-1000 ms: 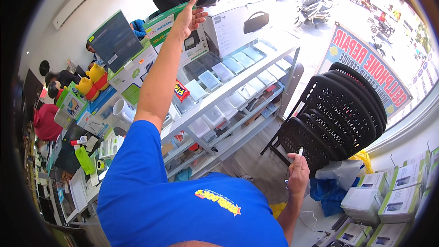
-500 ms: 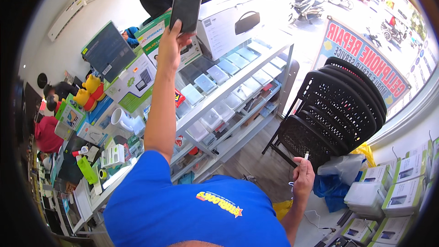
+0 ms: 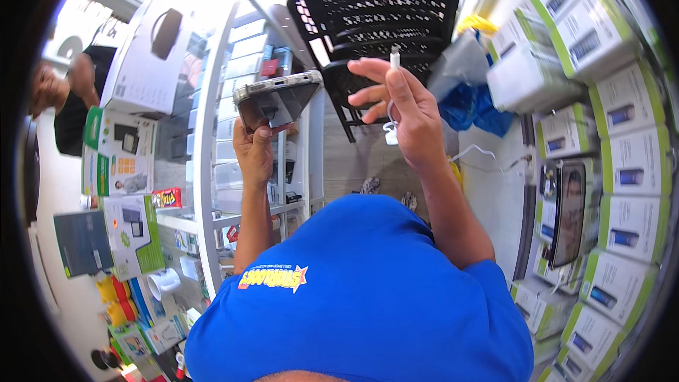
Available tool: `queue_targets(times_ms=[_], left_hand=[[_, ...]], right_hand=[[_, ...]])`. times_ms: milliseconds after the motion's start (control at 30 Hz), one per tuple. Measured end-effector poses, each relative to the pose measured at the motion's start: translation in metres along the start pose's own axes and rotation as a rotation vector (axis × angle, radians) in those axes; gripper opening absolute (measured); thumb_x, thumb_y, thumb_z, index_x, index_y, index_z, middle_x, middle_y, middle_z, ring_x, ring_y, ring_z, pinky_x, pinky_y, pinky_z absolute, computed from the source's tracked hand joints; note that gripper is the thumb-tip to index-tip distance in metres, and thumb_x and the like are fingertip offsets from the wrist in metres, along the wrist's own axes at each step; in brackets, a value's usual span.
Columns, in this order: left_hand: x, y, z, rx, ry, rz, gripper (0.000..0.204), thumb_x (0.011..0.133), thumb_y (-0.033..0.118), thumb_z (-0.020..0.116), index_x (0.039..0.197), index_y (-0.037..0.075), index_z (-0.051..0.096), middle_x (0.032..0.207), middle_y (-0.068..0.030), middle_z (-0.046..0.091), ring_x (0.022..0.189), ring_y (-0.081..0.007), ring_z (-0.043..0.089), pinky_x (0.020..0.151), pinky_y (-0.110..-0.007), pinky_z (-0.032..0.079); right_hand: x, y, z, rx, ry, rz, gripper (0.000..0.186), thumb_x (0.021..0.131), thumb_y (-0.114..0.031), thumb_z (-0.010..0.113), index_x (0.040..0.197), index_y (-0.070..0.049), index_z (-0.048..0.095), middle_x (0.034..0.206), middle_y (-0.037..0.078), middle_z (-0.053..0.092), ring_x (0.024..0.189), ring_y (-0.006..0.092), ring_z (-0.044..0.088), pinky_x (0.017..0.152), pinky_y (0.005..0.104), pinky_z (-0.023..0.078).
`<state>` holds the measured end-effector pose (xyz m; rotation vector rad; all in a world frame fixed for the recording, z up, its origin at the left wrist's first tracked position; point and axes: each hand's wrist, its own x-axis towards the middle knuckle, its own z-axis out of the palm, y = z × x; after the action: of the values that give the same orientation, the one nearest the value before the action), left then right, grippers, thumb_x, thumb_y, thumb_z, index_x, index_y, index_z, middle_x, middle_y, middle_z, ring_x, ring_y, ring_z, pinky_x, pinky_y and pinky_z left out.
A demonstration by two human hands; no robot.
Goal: The person picks a charger box from a shelf, walks outside, then re-enters the shop. They open the box, remove a charger and cable, plug the cable into a wall socket, and connect it to a smartphone to test charging. Finally, they place the charger and cable into a blue plastic bag.
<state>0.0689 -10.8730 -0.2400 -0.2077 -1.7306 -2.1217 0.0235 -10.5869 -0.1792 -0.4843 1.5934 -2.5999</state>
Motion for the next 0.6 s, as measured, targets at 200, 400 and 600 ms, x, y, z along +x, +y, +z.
queue_targets(times_ms=[200, 400, 600], left_hand=[[0.002, -0.015, 0.018, 0.026, -0.187, -0.17, 0.027, 0.097, 0.015, 0.077, 0.116, 0.002, 0.062, 0.102, -0.0016, 0.067, 0.097, -0.01, 0.064, 0.09, -0.03, 0.055], [0.043, 0.018, 0.055, 0.123, -0.31, -0.285, 0.028, 0.104, 0.025, 0.07, 0.117, 0.001, 0.065, 0.101, -0.001, 0.072, 0.091, -0.0062, 0.065, 0.082, -0.023, 0.051], [0.066, -0.02, 0.106, -0.379, 0.032, -0.506, 0.04, 0.106, 0.044, 0.063, 0.12, 0.007, 0.068, 0.105, -0.0046, 0.075, 0.099, -0.0158, 0.071, 0.091, -0.032, 0.056]], right_hand=[[-0.011, -0.007, -0.01, -0.172, 0.007, -0.16, 0.047, 0.115, -0.032, 0.044, 0.138, 0.005, 0.062, 0.126, 0.022, 0.071, 0.083, 0.0148, 0.07, 0.069, 0.0241, 0.053], [-0.018, 0.006, -0.032, -0.193, 0.284, 0.148, 0.04, 0.109, -0.035, 0.061, 0.128, -0.001, 0.071, 0.076, 0.003, 0.069, 0.059, 0.0036, 0.053, 0.053, 0.0197, 0.041], [-0.031, 0.024, -0.004, -0.438, 0.437, -0.112, 0.03, 0.101, -0.021, 0.073, 0.123, 0.0, 0.074, 0.077, 0.004, 0.071, 0.058, 0.0026, 0.052, 0.051, 0.0194, 0.039]])
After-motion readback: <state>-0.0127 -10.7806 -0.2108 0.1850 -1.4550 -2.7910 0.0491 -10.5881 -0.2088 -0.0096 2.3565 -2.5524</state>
